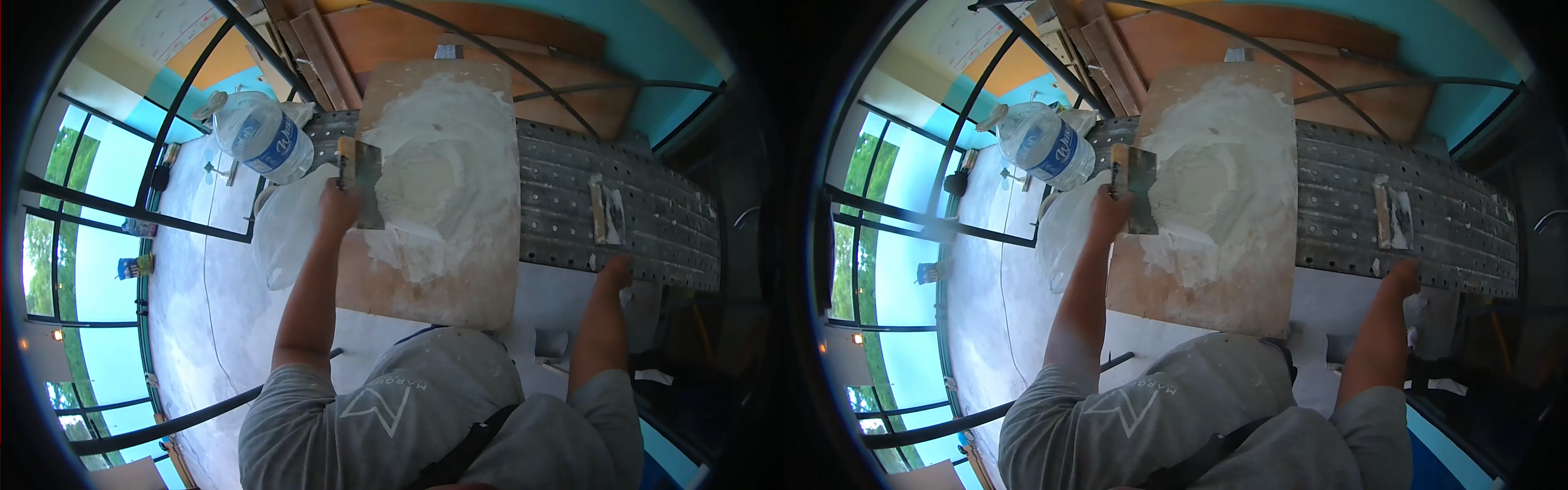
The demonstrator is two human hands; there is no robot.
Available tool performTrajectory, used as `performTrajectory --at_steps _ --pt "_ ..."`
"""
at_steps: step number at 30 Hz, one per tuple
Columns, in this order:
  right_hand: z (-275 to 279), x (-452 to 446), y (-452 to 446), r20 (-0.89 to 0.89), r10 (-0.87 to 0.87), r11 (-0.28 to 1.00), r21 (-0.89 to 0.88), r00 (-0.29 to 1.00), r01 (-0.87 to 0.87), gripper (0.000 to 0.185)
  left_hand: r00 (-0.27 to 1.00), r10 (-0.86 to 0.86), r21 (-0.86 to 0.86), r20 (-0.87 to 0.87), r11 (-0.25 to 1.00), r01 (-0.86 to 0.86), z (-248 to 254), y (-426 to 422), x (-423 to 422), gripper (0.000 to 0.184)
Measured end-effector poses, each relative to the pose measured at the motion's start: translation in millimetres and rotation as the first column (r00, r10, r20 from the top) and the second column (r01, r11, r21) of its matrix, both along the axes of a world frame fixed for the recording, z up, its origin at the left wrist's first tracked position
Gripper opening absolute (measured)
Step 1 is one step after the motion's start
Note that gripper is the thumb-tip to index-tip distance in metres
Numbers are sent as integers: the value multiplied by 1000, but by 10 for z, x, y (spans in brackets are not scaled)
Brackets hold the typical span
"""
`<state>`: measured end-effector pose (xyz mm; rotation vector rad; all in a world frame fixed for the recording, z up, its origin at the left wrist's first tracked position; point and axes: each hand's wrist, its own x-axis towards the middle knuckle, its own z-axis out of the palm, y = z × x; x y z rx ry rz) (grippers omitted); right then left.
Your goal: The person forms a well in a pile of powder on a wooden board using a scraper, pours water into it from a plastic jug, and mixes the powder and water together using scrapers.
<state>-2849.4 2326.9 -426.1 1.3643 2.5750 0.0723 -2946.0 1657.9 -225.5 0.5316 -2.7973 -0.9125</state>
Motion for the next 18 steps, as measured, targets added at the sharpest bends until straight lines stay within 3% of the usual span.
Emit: performTrajectory --at_steps 1,2,4,5,8,12,15,18 --pt "59 -6 -58 -149 -152 986 -85 977 141 56 1000 -6 15 -13 1000 7 113 -38 17 51" --pt "113 -31 -121 -396 -439 890 -312 807 331 61 1000 -15 27 -26 1000 16 183 -103 19 50" --pt "278 -55 -266 -546 -722 691 -600 425 403 70 998 25 145 64 989 -34 22 -392 -48 50" --pt "317 -54 -294 -557 -760 650 -649 335 396 75 993 42 200 114 978 -64 -117 -545 -84 50" --pt "241 -29 -294 -564 -776 630 -678 281 378 91 982 -16 334 186 941 -48 -329 -732 -221 48" --pt "550 -70 -523 -556 -801 595 -698 222 399 84 969 -57 301 239 954 -18 -262 -534 -447 54" --pt "667 -71 -585 -557 -801 595 -699 220 396 80 977 -92 128 195 989 68 165 -126 -487 56" --pt "625 -61 -560 -553 -790 612 -692 264 383 79 976 -205 -134 68 968 213 177 -10 -506 54"
